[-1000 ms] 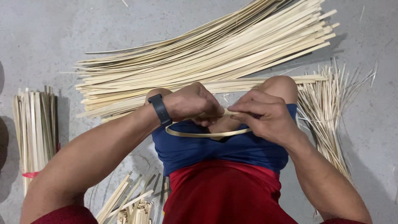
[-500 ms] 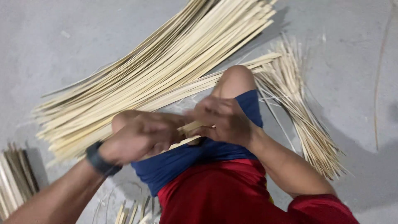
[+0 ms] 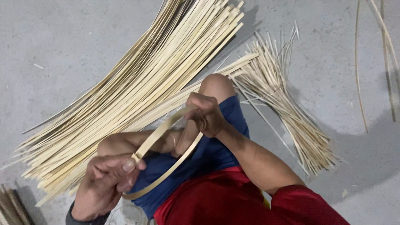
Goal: Creating circular bamboo rings by bending and securing bamboo strips.
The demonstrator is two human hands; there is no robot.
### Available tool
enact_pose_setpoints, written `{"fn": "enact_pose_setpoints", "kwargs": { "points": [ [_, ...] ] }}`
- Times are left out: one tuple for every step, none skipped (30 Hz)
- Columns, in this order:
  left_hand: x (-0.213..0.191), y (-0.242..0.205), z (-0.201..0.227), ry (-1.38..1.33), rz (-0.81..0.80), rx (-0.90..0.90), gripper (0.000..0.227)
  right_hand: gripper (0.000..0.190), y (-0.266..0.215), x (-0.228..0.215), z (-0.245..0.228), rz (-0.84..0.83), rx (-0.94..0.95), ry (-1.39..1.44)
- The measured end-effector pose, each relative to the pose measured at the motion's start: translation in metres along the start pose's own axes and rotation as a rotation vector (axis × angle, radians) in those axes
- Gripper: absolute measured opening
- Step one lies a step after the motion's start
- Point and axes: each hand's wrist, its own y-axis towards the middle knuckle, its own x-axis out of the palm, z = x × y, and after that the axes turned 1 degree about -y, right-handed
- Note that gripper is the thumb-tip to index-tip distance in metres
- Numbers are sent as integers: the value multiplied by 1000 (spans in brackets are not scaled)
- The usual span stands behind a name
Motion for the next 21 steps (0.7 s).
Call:
{"fn": "enact_pose_setpoints", "kwargs": {
  "points": [
    [-10, 0, -7, 0, -5, 0, 26, 47, 12, -20, -1, 3, 0, -5],
    [-20, -2, -14, 10, 22, 20, 27, 33, 21, -37, -4, 84, -59, -51],
    [-31, -5, -21, 20, 50, 39, 28, 19, 30, -54, -6, 162, -121, -95],
    [-35, -10, -18, 19, 49, 38, 28, 19, 1, -80, 56, 162, -120, -95],
    [-39, -15, -15, -6, 95, 116, 30, 30, -30, -119, 108, -125, 429, -681],
    [-44, -23, -12, -34, 143, 199, 32, 41, -62, -166, 151, -456, 972, -1243],
    [-42, -23, -6, -36, 148, 202, 32, 41, -139, -214, 184, -459, 967, -1243],
    [-38, -23, -2, -1, 314, 214, 32, 24, -189, -254, 224, -37, 1113, -1139],
    [-35, -24, 2, 33, 480, 221, 32, 41, -219, -279, 271, 383, 1225, -996],
    [-33, -19, -1, 20, 497, 224, 32, 41, -226, -286, 260, 364, 1212, -999],
    [-32, -14, -4, 21, 531, 271, 31, 38, -233, -292, 248, 147, 1282, -1067],
    [-31, -7, -5, 23, 561, 321, 30, 35, -237, -300, 237, -66, 1344, -1131],
    [-38, 5, -16, 11, 574, 326, 30, 35, -239, -303, 238, -78, 1328, -1138],
    [-45, 15, -26, -5, 495, 407, 23, 21, -244, -302, 239, 64, 1214, -1163],
    [-54, 22, -37, -20, 415, 487, 19, 11, -248, -299, 238, 204, 1099, -1180],
    [-51, 36, -42, -24, 444, 502, 19, 11, -220, -288, 218, 183, 1072, -1170],
    [-49, 48, -47, 60, 466, 457, 18, 17, -193, -276, 197, 283, 953, -901],
    [-49, 56, -50, 151, 500, 406, 21, 27, -167, -258, 177, 363, 836, -615],
    [-43, 64, -53, 154, 541, 416, 21, 27, -130, -227, 145, 333, 821, -588],
    [-38, 71, -58, 89, 438, 329, 23, 21, -98, -197, 110, 351, 809, -423],
    [-35, 78, -62, 21, 335, 245, 26, 16, -68, -167, 73, 366, 800, -257]
  ]
}}
